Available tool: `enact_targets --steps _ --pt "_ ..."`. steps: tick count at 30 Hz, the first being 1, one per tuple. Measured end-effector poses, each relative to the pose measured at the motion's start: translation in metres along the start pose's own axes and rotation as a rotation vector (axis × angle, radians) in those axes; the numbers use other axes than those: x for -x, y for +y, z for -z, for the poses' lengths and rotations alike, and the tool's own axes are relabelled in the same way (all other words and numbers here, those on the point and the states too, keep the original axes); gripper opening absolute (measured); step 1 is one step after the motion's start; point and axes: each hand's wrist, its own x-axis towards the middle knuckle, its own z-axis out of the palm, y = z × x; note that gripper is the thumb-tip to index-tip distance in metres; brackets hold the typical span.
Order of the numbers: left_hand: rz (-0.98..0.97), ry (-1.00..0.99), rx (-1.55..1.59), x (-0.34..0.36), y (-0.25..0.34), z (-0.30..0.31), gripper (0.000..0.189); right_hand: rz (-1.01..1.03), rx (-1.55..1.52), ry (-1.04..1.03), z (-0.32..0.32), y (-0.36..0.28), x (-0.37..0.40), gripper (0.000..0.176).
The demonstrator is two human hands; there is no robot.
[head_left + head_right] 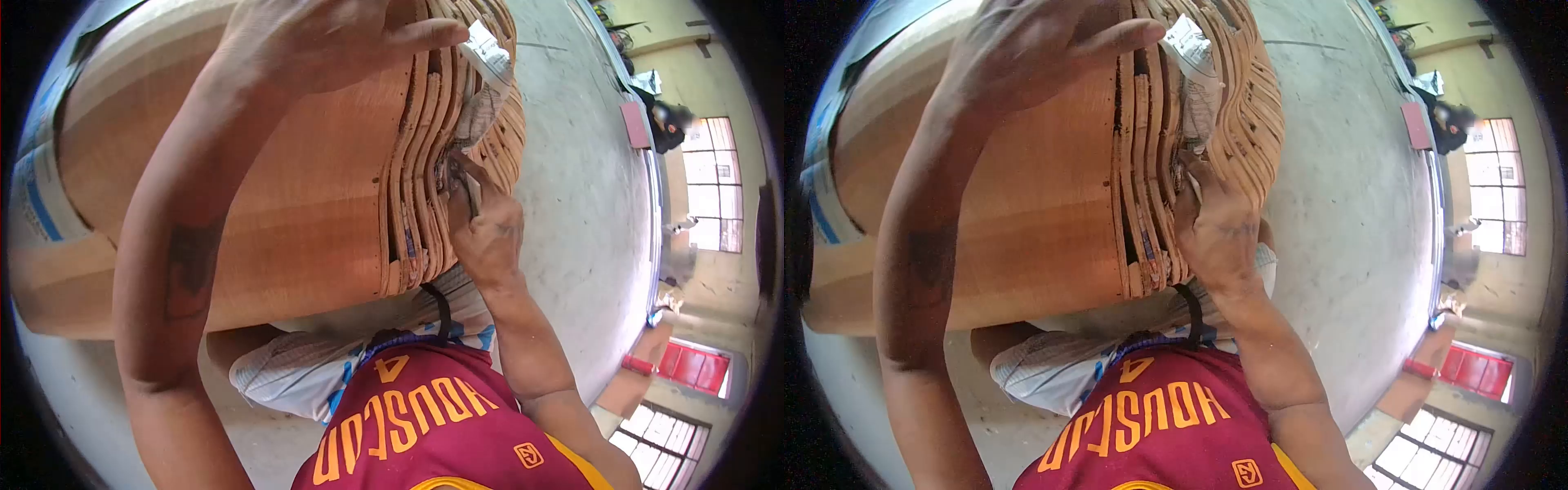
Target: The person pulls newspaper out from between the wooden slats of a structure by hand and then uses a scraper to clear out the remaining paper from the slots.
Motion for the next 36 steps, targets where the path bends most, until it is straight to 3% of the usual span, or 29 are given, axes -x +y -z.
enact_targets --steps 4,13,16,20,23,27,28,32,36 --pt "0.042 0.02 0.055 0.002 -0.001 -0.001 0.09 -0.101 -0.083 0.002 0.007 0.005 -0.003 0.036" --pt "0.038 -0.025 0.101 0.006 0.002 0.004 0.086 -0.056 -0.028 0.035 0.006 0.002 -0.006 0.034" --pt "0.041 0.007 0.04 0.006 0.003 0.003 0.085 -0.156 -0.034 0.007 0.008 0.002 -0.012 0.033" --pt "0.054 0.05 0.012 0.002 0.0 -0.011 0.085 -0.138 -0.04 -0.028 0.013 0.002 -0.02 0.032" --pt "0.034 -0.07 0.175 -0.003 -0.009 -0.007 0.084 -0.127 -0.083 -0.079 0.034 -0.002 -0.02 0.031" --pt "0.041 -0.031 0.128 -0.002 -0.001 0.015 0.084 -0.128 -0.156 -0.129 0.062 -0.008 -0.003 0.03" --pt "0.041 -0.034 0.125 -0.003 0.002 0.017 0.085 -0.169 -0.167 -0.142 0.062 -0.009 0.003 0.03" --pt "0.079 -0.07 0.117 -0.001 0.009 0.024 0.084 0.007 -0.051 -0.067 0.027 0.009 0.0 0.034" --pt "0.069 -0.105 0.134 -0.004 0.008 0.022 0.081 -0.074 0.046 -0.066 0.021 -0.001 0.004 0.036"
